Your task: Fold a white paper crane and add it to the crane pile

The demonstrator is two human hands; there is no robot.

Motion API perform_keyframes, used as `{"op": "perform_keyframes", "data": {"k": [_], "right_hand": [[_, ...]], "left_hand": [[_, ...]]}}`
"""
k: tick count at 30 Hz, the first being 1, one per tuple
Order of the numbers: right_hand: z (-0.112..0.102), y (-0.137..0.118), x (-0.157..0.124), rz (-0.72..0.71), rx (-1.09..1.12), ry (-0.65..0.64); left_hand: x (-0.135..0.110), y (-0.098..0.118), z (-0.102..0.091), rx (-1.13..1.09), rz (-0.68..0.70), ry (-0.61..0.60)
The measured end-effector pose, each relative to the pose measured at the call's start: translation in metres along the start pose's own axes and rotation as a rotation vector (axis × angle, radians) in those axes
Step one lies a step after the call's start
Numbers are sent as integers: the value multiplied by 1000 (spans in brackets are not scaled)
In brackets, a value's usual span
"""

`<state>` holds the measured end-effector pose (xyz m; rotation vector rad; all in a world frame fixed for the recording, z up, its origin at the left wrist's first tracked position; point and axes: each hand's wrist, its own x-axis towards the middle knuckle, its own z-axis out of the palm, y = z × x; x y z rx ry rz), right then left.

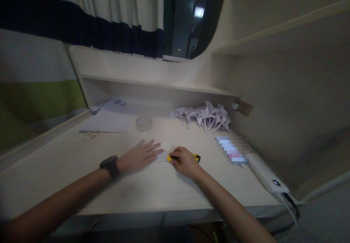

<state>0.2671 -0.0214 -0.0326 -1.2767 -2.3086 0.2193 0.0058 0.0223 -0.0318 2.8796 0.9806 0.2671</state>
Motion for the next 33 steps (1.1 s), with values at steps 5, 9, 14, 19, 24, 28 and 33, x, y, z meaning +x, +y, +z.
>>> {"op": "perform_keyframes", "data": {"k": [5, 9, 14, 19, 24, 28, 33], "right_hand": [[1, -5, -4, -5, -8, 59], [2, -7, -6, -44, -32, 94], [3, -6, -6, -41, -49, 107], [1, -8, -6, -38, -42, 98], [-1, -8, -4, -46, -24, 70], [-5, -5, 4, -70, -5, 15], [-8, 1, 13, -122, 23, -27]], "left_hand": [[0, 2, 0, 5, 6, 11], [0, 1, 0, 16, 21, 5], [-1, 1, 1, 17, 24, 20], [-2, 0, 1, -17, 5, 11], [-2, -1, 1, -24, -1, -8], [-2, 1, -2, -22, 3, -22], [-3, 2, -3, -23, 0, -32]]}}
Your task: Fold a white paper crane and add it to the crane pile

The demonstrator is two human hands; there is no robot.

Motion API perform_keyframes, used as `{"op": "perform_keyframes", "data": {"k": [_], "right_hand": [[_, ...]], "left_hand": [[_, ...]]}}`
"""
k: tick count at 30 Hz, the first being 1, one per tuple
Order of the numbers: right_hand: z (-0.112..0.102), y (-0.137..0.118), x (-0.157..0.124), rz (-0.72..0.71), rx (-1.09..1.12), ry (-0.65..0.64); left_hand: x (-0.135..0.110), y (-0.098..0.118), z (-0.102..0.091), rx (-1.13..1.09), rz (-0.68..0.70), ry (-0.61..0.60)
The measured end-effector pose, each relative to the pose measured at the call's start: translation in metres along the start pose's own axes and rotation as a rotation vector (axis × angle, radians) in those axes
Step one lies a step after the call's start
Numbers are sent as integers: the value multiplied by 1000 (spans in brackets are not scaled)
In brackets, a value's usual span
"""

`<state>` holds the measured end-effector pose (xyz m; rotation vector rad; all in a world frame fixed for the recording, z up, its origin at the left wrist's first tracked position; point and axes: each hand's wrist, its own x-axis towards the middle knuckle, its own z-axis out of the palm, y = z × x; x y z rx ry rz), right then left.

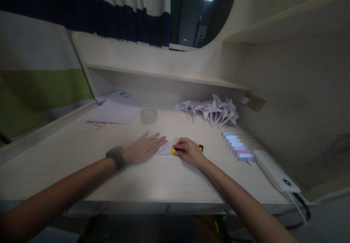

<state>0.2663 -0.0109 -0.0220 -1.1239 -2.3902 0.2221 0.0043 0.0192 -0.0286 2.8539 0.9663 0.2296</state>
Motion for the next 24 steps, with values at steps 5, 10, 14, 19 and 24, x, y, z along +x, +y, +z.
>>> {"op": "perform_keyframes", "data": {"k": [5, 10, 14, 19, 24], "right_hand": [[1, 1, -3, 12, 1, 0], [-1, -1, -7, 14, -8, 29], [-3, -3, -7, 16, -2, 23], [0, 1, -8, 12, -5, 24], [-4, 1, -13, -1, 71, -12]], "left_hand": [[0, -2, 2, 1, 0, -7], [1, -5, 5, 0, 5, 0], [1, -7, 8, 7, 10, 10], [1, -5, 6, 19, 11, -3], [0, -3, 2, 17, 8, -5]]}}
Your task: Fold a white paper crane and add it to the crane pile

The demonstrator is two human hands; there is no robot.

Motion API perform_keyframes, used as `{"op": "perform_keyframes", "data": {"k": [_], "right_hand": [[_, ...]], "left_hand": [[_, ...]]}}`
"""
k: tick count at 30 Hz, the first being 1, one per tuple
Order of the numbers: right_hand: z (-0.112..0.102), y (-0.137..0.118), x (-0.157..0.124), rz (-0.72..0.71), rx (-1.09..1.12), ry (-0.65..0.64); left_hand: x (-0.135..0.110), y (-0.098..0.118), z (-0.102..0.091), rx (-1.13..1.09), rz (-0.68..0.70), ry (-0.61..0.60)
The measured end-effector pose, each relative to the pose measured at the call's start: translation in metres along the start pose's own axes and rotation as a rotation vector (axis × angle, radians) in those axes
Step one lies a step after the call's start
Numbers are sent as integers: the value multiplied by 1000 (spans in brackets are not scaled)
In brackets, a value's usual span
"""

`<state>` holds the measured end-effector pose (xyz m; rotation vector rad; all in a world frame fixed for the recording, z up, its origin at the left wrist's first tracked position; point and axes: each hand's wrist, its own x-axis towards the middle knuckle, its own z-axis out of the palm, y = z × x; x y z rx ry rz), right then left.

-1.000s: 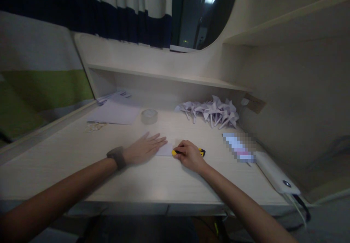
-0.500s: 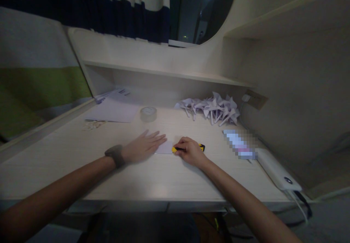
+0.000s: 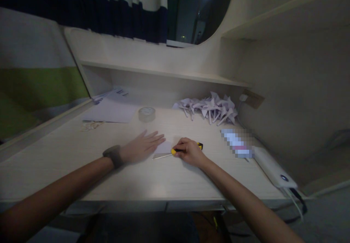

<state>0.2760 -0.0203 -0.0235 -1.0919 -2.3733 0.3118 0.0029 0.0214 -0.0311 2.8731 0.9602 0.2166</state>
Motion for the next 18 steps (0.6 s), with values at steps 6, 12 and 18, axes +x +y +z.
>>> {"op": "perform_keyframes", "data": {"k": [6, 12, 18], "right_hand": [[-14, -10, -18, 35, 105, -41], [-16, -13, -23, 63, 99, -39], [-22, -13, -21, 83, 139, -63]], "left_hand": [[1, 3, 2, -10, -13, 32], [-5, 5, -12, 13, -83, 215], [-18, -6, -33, 7, -113, 116]]}}
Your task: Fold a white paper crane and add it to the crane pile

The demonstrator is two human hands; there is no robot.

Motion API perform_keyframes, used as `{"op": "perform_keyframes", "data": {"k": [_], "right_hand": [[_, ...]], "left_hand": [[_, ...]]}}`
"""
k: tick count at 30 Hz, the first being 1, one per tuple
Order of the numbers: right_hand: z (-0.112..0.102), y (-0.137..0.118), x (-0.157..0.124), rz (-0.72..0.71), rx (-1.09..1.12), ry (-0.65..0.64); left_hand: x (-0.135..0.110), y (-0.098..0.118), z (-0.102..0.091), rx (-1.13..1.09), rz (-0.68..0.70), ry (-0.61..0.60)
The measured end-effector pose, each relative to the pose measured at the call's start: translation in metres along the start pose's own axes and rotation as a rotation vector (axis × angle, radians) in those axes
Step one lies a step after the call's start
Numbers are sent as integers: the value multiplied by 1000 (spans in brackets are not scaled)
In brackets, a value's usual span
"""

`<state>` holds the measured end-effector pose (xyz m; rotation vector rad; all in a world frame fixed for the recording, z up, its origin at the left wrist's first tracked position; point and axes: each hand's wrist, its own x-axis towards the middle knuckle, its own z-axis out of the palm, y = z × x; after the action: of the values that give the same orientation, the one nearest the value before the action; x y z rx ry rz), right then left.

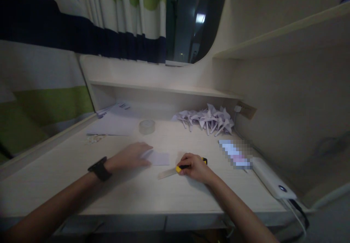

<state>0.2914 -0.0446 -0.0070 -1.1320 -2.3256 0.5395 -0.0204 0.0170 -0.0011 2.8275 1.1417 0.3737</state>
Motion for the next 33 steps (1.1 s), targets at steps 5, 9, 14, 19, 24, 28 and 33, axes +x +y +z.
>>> {"op": "perform_keyframes", "data": {"k": [5, 9, 14, 19, 24, 28, 33], "right_hand": [[-1, 4, -2, 4, -12, 33], [0, 8, -2, 20, -25, 17], [-2, 6, -2, 47, -30, -8], [-3, 2, -2, 53, -7, -6], [-2, 4, -1, 52, 20, -5], [-3, 6, -1, 46, 41, 4], [-3, 4, -2, 46, 54, 3]], "left_hand": [[6, -11, 6, -100, -60, -31], [14, -12, 7, -181, -112, -127], [20, -8, 4, -220, -56, -130], [19, -9, 8, -442, -22, -102], [16, -8, 1, -561, -20, -109], [16, -9, -8, -530, 27, -149], [17, -14, -10, -453, 39, -126]]}}
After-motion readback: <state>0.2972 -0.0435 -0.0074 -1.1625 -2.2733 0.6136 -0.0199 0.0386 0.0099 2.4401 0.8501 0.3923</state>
